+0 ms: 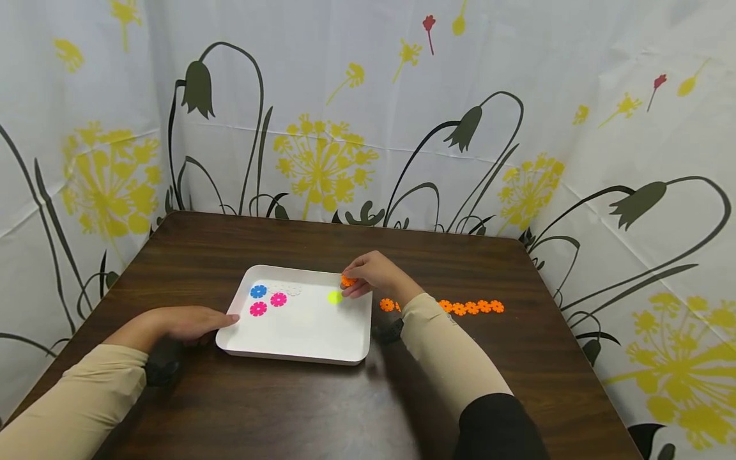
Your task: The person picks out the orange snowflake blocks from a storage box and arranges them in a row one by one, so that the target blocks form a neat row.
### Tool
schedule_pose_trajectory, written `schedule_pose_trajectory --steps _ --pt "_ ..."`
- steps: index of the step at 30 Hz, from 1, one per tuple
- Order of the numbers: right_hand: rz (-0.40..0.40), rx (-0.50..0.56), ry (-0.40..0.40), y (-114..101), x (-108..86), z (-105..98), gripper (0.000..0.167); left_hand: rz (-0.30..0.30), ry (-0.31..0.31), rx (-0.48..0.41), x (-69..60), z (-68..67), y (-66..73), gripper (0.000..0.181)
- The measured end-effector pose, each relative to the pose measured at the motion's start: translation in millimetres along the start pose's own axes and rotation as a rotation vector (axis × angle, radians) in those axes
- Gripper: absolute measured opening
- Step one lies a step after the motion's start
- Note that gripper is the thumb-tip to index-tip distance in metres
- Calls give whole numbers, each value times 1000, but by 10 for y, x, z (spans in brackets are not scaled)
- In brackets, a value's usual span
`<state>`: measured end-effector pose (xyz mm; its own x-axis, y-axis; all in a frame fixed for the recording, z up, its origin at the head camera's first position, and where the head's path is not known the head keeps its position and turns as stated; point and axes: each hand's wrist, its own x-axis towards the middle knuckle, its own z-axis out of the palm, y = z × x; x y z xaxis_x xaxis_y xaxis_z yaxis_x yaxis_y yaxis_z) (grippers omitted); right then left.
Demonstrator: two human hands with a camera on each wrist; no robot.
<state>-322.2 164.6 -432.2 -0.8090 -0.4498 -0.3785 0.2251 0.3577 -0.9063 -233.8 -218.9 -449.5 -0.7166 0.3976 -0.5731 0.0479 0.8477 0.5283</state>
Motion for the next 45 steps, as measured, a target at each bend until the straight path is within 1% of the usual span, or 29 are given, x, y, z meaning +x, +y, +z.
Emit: schedule_pose_trajectory --steps 4,10,13,16,19,25,30,34,37,40,45 --pt "-19 42 37 74 -137 -261 39 0 -3 7 -1 -16 10 63" --pt "-48 71 143 240 -407 -740 34 -6 -7 1 5 -12 18 61" --pt "-46 76 186 349 -554 -957 35 -19 -7 -8 1 -6 18 60" --pt "-29 59 228 474 -691 -1151 39 -25 -5 -11 -11 -9 22 61" --pt "10 42 273 631 -814 -1345 42 -24 -3 -13 -14 -9 23 60" --pt "83 2 364 958 -1053 -1699 41 -32 -5 -14 -1 -1 15 58" --pt "116 -28 415 1157 -1305 -1914 38 -44 -6 -17 2 -10 14 59" --pt "146 -18 475 1272 -1473 -2053 31 -44 -9 -14 10 -15 13 62" --pt "159 -29 513 1365 -1562 -2139 28 -47 -11 -12 15 -16 9 63" --pt "177 -66 552 1460 -1631 -2199 28 -50 -9 -15 15 -16 6 63" --pt "237 -127 570 1599 -1727 -2246 30 -50 -5 -17 13 -19 5 64"
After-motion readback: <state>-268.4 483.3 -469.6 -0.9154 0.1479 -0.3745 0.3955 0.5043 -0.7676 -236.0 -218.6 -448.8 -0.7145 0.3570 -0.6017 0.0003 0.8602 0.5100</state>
